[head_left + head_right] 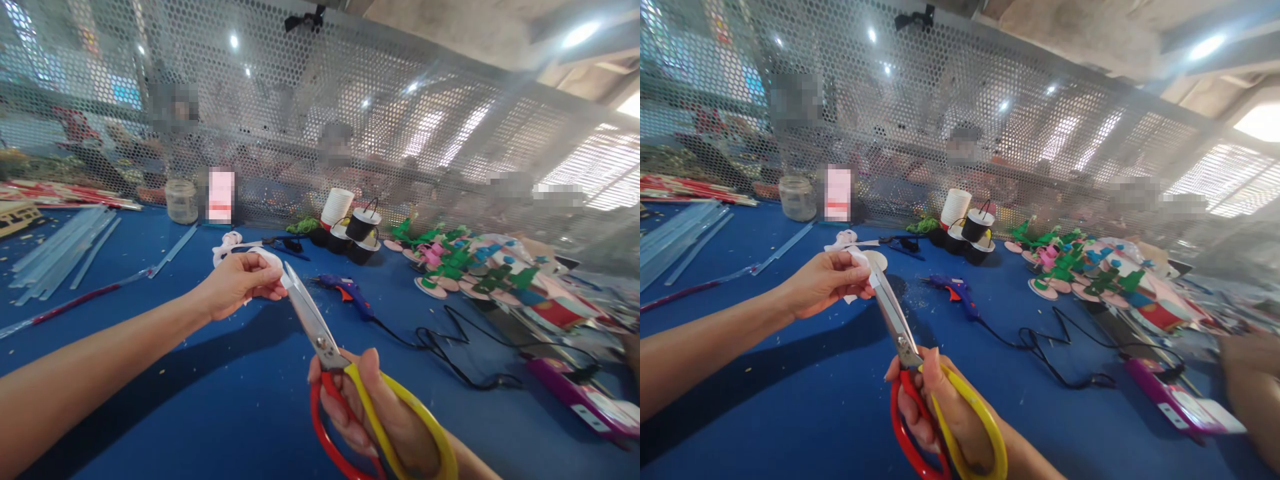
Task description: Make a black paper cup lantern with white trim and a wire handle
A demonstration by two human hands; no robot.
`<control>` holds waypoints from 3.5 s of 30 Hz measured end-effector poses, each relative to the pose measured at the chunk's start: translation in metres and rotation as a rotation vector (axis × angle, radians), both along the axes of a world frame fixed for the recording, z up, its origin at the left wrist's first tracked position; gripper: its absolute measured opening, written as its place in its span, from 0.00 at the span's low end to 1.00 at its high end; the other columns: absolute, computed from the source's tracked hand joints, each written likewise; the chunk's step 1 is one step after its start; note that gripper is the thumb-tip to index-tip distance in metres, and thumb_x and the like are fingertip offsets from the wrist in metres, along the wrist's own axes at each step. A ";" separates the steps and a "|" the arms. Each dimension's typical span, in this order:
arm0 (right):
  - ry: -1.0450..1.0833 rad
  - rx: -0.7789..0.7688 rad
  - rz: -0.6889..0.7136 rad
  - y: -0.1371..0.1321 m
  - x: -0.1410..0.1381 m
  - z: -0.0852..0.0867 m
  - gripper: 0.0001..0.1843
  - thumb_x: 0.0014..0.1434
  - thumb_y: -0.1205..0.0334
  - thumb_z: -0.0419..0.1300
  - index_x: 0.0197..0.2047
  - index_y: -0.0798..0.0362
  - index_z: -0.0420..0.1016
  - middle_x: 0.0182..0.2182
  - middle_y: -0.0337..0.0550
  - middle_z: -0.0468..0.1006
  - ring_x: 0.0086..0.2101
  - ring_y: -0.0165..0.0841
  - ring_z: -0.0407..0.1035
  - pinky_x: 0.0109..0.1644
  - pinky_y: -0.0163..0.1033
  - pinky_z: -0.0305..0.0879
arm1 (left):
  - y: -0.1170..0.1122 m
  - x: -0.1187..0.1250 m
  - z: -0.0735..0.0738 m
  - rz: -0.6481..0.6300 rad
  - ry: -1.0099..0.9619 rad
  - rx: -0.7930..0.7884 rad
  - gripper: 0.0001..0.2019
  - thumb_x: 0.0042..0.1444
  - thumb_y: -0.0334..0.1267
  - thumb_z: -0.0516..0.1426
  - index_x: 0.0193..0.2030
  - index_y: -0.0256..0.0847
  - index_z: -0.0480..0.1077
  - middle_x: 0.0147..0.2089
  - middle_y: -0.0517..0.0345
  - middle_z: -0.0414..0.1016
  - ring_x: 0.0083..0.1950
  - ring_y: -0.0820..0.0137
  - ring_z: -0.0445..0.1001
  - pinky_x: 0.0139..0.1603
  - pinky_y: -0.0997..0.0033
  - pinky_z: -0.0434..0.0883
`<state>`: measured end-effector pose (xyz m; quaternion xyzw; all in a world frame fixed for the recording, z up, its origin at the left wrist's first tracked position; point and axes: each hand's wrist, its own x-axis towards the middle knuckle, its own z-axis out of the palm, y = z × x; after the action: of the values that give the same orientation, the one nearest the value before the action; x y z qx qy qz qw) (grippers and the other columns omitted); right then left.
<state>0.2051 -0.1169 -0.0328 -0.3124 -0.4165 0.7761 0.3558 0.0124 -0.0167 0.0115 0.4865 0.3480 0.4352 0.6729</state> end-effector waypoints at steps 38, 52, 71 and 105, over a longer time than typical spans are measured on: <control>-0.088 -0.030 0.006 0.003 0.001 0.001 0.34 0.43 0.31 0.48 0.35 0.56 0.64 0.15 0.30 0.61 0.11 0.16 0.48 0.11 0.22 0.46 | 0.004 -0.005 -0.001 -0.135 0.082 -0.036 0.05 0.42 0.29 0.62 0.21 0.30 0.71 0.21 0.54 0.76 0.25 0.72 0.75 0.29 0.77 0.73; -0.131 0.037 -0.027 0.002 0.004 -0.002 0.28 0.52 0.37 0.45 0.37 0.56 0.63 0.15 0.30 0.61 0.10 0.16 0.47 0.10 0.22 0.46 | 0.004 -0.005 0.001 -0.140 0.126 -0.003 0.06 0.42 0.31 0.62 0.22 0.30 0.70 0.22 0.53 0.76 0.25 0.73 0.74 0.29 0.76 0.72; -0.180 0.090 -0.011 0.002 0.008 0.001 0.28 0.53 0.38 0.45 0.37 0.57 0.64 0.16 0.30 0.60 0.10 0.16 0.46 0.10 0.23 0.46 | 0.005 -0.007 -0.001 -0.179 0.191 0.040 0.06 0.42 0.33 0.62 0.23 0.31 0.72 0.22 0.53 0.76 0.25 0.73 0.74 0.29 0.77 0.72; -0.122 0.015 -0.018 0.001 0.006 -0.001 0.26 0.55 0.40 0.44 0.37 0.56 0.65 0.15 0.29 0.61 0.09 0.16 0.45 0.09 0.22 0.45 | -0.003 0.005 -0.009 -0.033 -0.085 -0.107 0.08 0.35 0.29 0.65 0.23 0.30 0.70 0.22 0.59 0.73 0.23 0.78 0.71 0.29 0.79 0.70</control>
<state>0.2114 -0.1163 -0.0341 -0.3603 -0.4404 0.7491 0.3392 0.0176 -0.0201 0.0026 0.4369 0.3337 0.4250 0.7191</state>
